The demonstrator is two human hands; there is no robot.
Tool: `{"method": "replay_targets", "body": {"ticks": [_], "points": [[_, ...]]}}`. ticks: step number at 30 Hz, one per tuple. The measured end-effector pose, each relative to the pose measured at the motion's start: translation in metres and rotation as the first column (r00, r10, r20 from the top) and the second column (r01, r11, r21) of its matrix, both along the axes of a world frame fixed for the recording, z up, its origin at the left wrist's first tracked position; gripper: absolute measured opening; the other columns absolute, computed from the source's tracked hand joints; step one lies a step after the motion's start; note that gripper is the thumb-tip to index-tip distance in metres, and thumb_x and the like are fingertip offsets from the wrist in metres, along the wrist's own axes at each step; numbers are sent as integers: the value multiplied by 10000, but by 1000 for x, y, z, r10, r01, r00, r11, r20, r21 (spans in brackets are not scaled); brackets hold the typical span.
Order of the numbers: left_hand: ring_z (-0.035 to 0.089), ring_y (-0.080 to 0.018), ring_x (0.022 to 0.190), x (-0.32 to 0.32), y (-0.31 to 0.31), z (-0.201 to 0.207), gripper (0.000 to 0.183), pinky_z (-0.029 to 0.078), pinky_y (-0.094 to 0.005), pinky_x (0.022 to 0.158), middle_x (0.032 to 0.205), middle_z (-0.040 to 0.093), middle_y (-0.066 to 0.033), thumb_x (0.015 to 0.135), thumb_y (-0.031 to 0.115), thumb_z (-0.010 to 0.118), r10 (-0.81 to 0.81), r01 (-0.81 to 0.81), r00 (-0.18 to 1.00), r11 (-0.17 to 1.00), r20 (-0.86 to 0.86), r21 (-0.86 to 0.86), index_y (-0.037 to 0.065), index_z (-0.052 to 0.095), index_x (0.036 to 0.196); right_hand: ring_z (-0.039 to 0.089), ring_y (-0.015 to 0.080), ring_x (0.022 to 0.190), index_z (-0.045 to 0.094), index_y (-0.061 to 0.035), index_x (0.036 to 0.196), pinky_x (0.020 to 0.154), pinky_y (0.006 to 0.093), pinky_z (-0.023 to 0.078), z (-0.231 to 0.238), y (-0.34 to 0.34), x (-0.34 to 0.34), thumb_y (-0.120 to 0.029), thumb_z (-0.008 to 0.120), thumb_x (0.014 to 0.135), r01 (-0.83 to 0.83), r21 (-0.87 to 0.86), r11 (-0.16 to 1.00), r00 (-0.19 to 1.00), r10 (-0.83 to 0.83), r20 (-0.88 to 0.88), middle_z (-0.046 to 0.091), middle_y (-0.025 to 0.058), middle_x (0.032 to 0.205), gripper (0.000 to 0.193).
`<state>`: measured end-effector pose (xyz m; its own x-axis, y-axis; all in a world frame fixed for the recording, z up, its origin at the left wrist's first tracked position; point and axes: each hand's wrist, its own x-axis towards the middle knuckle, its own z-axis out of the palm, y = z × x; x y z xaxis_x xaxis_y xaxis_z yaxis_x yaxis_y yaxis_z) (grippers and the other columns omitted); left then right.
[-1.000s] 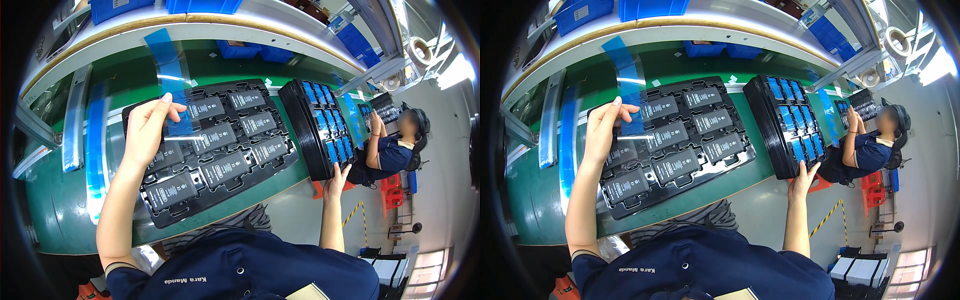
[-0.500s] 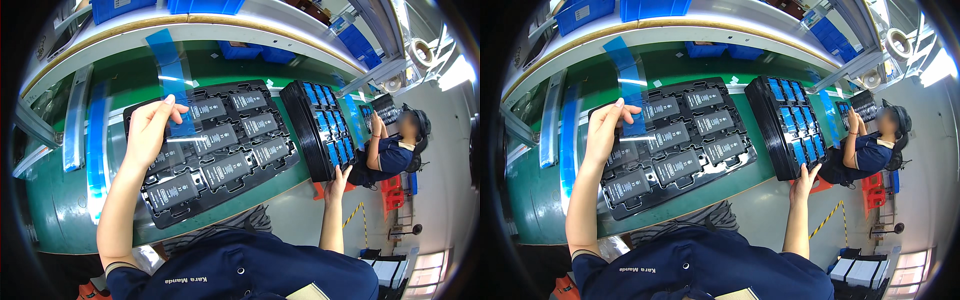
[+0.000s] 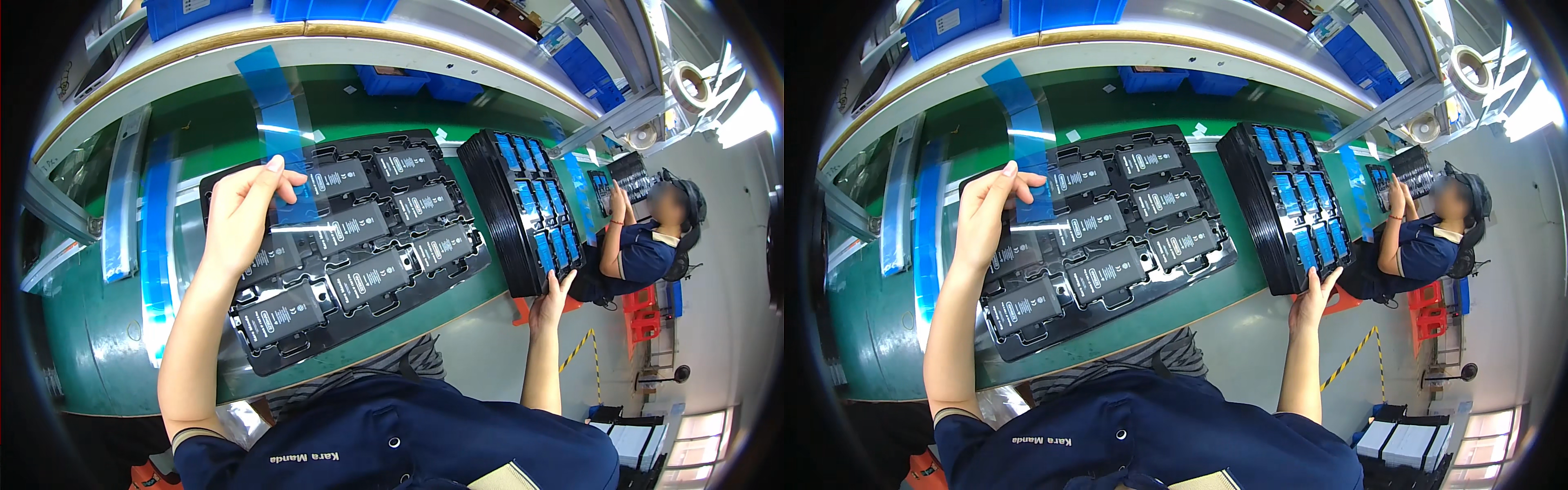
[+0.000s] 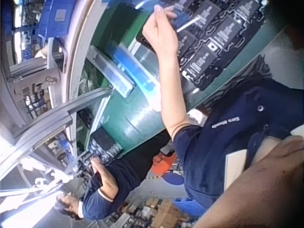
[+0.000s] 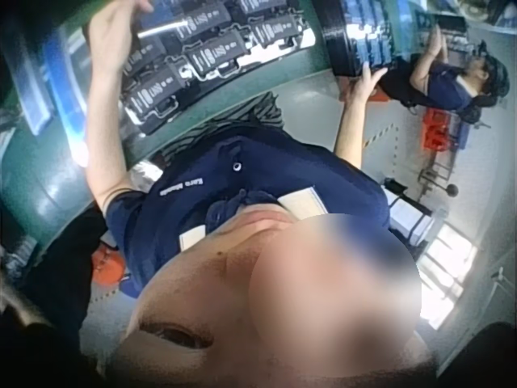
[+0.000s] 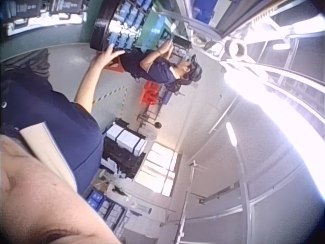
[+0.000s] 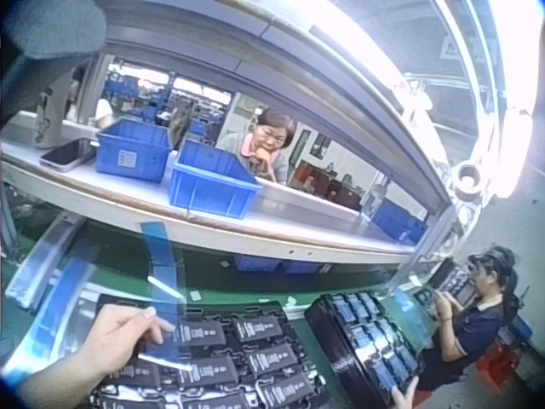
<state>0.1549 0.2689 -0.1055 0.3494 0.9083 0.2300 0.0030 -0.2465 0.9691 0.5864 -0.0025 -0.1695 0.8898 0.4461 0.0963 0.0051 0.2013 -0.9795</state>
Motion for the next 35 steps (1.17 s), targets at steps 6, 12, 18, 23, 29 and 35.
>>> {"method": "replay_targets", "body": {"ticks": [6, 12, 18, 23, 29, 35], "points": [[582, -122, 810, 0, -1, 2, 479, 421, -281, 734, 895, 712, -116, 998, 328, 494, 1, -1, 1000, 1000, -4, -12, -13, 646, 698, 493, 211, 1245, -10, -188, 1562, 1059, 408, 393, -2, -2, 3, -70, 567, 940, 3, -15, 1000, 1000, -3, 4, 389, 70, 1480, 857], [600, -149, 856, 0, 0, 0, 481, 429, -315, 822, 902, 712, -126, 999, 332, 493, 2, -2, 1000, 1000, -7, 15, -13, 644, 699, 446, 225, 1294, -3, -175, 1562, 1084, 403, 359, 2, -1, -4, -65, 560, 941, 0, -25, 1000, 1000, 1, 3, 327, 73, 1522, 845], [603, -153, 855, -1, -1, 0, 477, 434, -313, 826, 904, 711, -126, 999, 326, 493, -7, 7, 1000, 1000, -5, -25, -13, 641, 697, 374, 258, 1356, 13, -122, 1561, 1125, 391, 300, -1, 8, -1, -70, 512, 961, 22, 1, 1000, 997, -22, 79, 233, 128, 1569, 781], [608, -155, 848, 0, 2, -2, 469, 443, -311, 812, 894, 713, -125, 997, 318, 496, -12, 11, 1000, 1000, 10, 19, -14, 648, 703, 384, 269, 1347, 46, -109, 1560, 1119, 393, 302, -14, 10, 18, -117, 483, 974, 68, 12, 998, 993, -68, 98, 261, 150, 1551, 731], [620, -143, 850, 0, 4, -4, 439, 452, -303, 804, 881, 717, -121, 979, 306, 534, -2, 2, 999, 1000, 39, 5, -20, 651, 709, 243, 288, 1439, 117, -65, 1547, 1159, 385, 221, -24, 1, 34, -180, 491, 983, 176, -124, 977, 965, -146, 218, 165, 189, 1584, 687], [633, -151, 1011, -16, -18, 33, 173, 468, -287, 920, 1027, 712, -139, 895, 170, 674, -35, 73, 980, 978, -195, 193, -2, 688, 896, 122, 396, 1467, 200, 6, 1513, 1181, 480, 125, -11, 19, 10, -275, 545, 978, 751, -238, 616, 441, -199, 875, 65, 246, 1593, 696]]}}
